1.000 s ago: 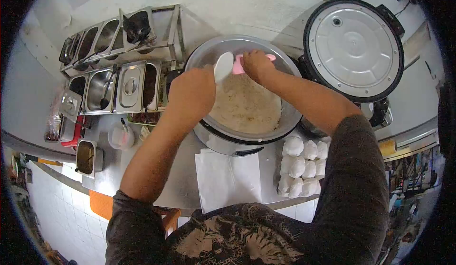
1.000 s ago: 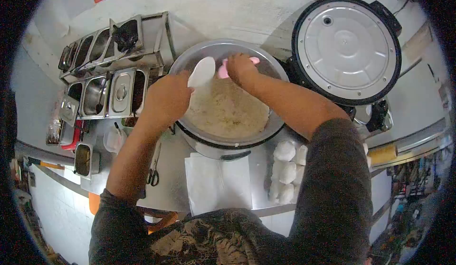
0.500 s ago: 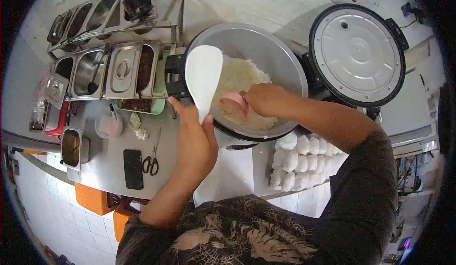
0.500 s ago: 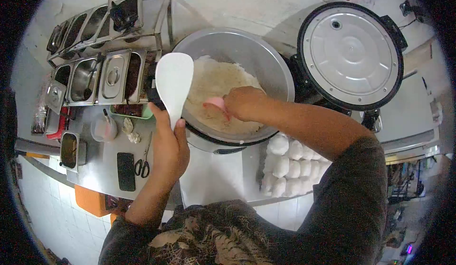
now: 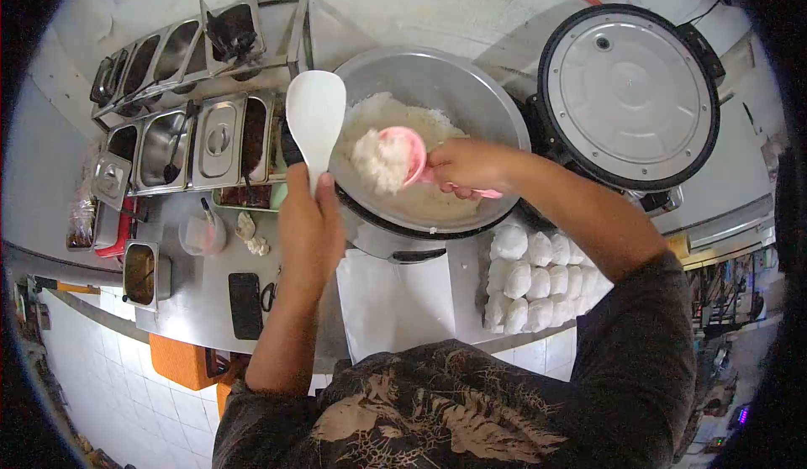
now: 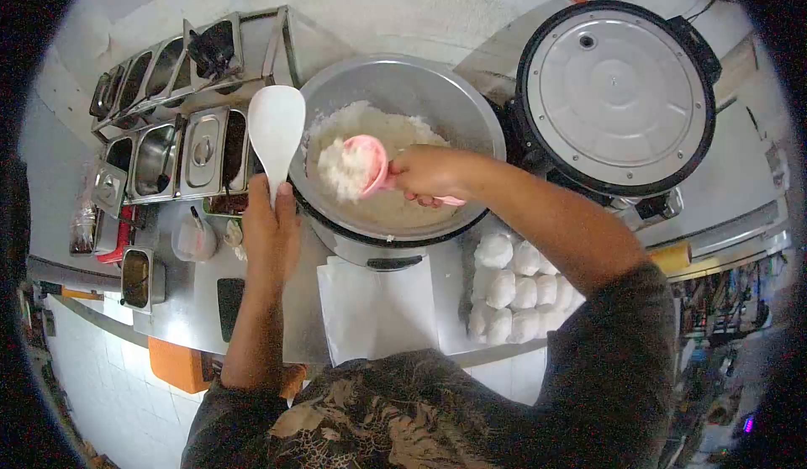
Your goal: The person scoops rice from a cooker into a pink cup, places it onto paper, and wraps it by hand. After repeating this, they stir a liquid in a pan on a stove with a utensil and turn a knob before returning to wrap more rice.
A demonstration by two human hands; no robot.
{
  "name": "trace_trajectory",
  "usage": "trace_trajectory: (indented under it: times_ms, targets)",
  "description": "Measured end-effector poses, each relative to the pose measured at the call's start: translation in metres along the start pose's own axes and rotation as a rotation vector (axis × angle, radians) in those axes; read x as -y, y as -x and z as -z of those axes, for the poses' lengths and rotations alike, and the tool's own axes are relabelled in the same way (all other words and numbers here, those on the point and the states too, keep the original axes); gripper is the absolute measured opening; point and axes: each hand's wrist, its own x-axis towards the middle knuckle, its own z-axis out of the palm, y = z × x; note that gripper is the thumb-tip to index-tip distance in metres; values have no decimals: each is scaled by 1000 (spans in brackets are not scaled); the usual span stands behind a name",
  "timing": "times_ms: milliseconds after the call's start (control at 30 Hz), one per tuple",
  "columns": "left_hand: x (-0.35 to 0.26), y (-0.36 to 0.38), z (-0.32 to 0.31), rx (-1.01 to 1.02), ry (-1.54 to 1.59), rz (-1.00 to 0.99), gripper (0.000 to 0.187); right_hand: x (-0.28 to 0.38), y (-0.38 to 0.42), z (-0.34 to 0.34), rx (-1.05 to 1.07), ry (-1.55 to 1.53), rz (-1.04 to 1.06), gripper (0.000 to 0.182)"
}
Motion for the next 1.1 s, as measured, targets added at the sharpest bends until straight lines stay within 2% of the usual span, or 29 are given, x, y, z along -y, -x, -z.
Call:
trace_trajectory:
  times_ms: [67,100,133,233,367,467,567,600,667,700,767,833,967,1100]
  targets:
    - [-3,2,11,-157,-73,-279,29,0,37,4,-83,-219,38,13]
    - [-7,6,12,-233,-110,-413,26,-4,53,6,-109,-228,66,14]
    - [-14,6,11,-262,-79,-553,30,-8,68,8,-132,-236,92,15]
    - [-29,14,2,30,-123,-566,38,-28,94,-3,-243,-242,131,19]
    - [-62,35,-2,110,-151,-464,40,-46,109,-10,-329,-180,119,16]
    - [-65,45,-9,196,-68,-620,39,-60,108,-11,-329,-150,203,20]
    - [-83,64,-26,247,-248,-534,38,-66,108,-21,-452,160,148,25]
    - [-82,64,-34,220,-309,-577,37,-63,113,-26,-496,551,133,27]
    - [-83,61,-52,161,-421,-668,34,-71,111,-41,-614,643,187,23]
    - [-93,64,-55,191,-466,-650,34,-76,112,-49,-671,689,207,23]
    - [-111,70,-59,257,-559,-609,34,-77,117,-59,-729,590,215,24]
    - [-115,61,-62,267,-616,-672,33,-80,117,-68,-784,492,216,24]
    - [-109,38,-75,231,-736,-699,32,-79,132,-74,-814,518,235,27]
    - [-101,37,-73,303,-626,-826,30,-89,131,-80,-914,549,209,30]
